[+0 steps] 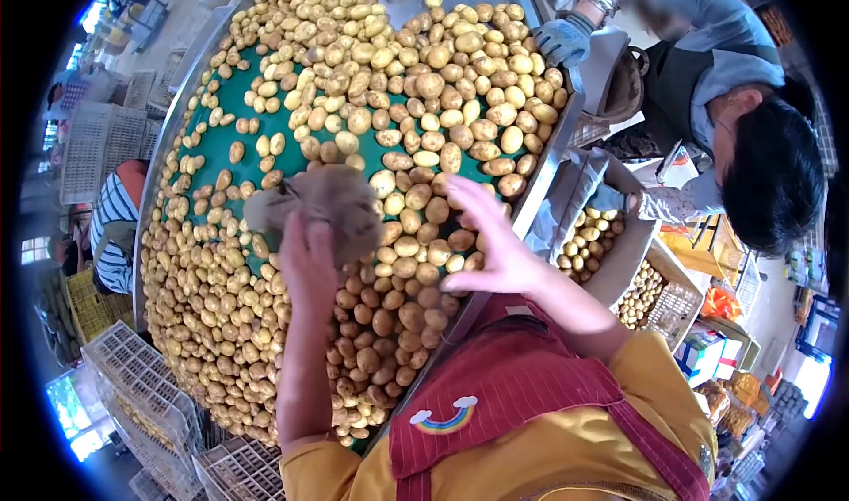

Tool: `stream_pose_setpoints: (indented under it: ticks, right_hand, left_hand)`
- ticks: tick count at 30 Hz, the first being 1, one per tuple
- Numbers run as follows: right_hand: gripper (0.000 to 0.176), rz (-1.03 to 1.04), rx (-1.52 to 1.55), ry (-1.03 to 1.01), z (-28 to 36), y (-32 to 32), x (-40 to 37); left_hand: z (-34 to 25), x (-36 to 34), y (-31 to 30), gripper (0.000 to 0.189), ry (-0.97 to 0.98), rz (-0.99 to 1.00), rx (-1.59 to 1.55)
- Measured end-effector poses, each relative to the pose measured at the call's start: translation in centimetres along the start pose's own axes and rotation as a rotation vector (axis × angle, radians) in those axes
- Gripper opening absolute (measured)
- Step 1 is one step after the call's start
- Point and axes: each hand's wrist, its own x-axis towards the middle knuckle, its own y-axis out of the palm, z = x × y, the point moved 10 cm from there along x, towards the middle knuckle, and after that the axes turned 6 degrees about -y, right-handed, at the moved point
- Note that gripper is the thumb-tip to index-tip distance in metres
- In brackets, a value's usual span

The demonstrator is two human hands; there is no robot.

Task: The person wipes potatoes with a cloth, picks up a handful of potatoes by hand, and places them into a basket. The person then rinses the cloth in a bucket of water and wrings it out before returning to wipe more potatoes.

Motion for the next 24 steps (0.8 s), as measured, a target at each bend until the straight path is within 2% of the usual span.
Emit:
stream_pose_setpoints:
  ticks: [1,2,3,4,6,7,8,9,12,14,16,18,19,23,24]
  right_hand:
    - [0.099,0.114,0.015,-0.059,0.5,2.5,1.3]
    - [0.109,0.223,0.03,-0.122,1.0,4.4,2.1]
    - [0.116,0.314,-0.052,-0.168,1.8,4.5,2.9]
    - [0.086,0.23,0.027,-0.189,1.5,3.3,3.9]
    - [0.046,0.116,-0.067,-0.072,-4.2,1.8,4.4]
    - [0.024,0.018,-0.224,-0.013,-6.1,0.8,6.2]
    - [0.022,0.019,-0.357,0.021,-10.0,0.8,7.2]
    - [0.025,0.052,-0.332,0.078,-14.0,1.0,8.4]
    - [0.043,0.09,-0.801,-0.129,-18.8,2.2,12.0]
    - [0.045,0.197,-0.849,0.079,-20.3,2.8,14.7]
    - [0.049,0.29,-0.834,0.199,-21.9,3.5,16.8]
    - [0.055,0.445,-0.853,0.351,-23.3,4.6,17.6]
    - [0.052,0.488,-0.859,0.398,-23.7,5.2,17.7]
    - [0.039,0.551,-0.777,0.478,-23.8,5.6,17.3]
    - [0.036,0.529,-0.793,0.431,-23.9,5.7,17.0]
  left_hand:
    - [-2.2,-2.1,1.0,0.038,0.052,0.101,-0.004]
    - [-3.4,-4.5,1.7,0.042,0.303,0.141,0.159]
    - [-4.8,-5.6,2.8,0.051,0.337,0.311,0.095]
    - [-2.4,-6.1,4.1,0.06,0.096,0.467,-0.027]
    - [-1.5,-6.3,5.7,0.067,0.391,0.262,0.376]
    - [-0.4,-6.0,8.5,0.068,0.418,0.303,0.525]
    - [1.0,-5.4,11.5,0.07,0.443,0.351,0.676]
    - [3.5,-4.6,14.7,0.072,0.447,0.442,0.718]
    - [2.7,-0.2,17.1,0.074,0.532,0.427,0.624]
    - [1.8,3.7,17.6,0.073,0.55,0.376,0.646]
    - [1.1,7.7,17.3,0.067,0.557,0.225,0.66]
    - [0.8,10.1,17.2,0.061,0.47,0.172,0.692]
    - [0.5,10.2,16.8,0.058,0.492,0.099,0.691]
    - [1.7,5.9,16.1,0.055,0.549,0.043,0.693]
    - [0.8,3.9,15.1,0.056,0.589,0.013,0.689]
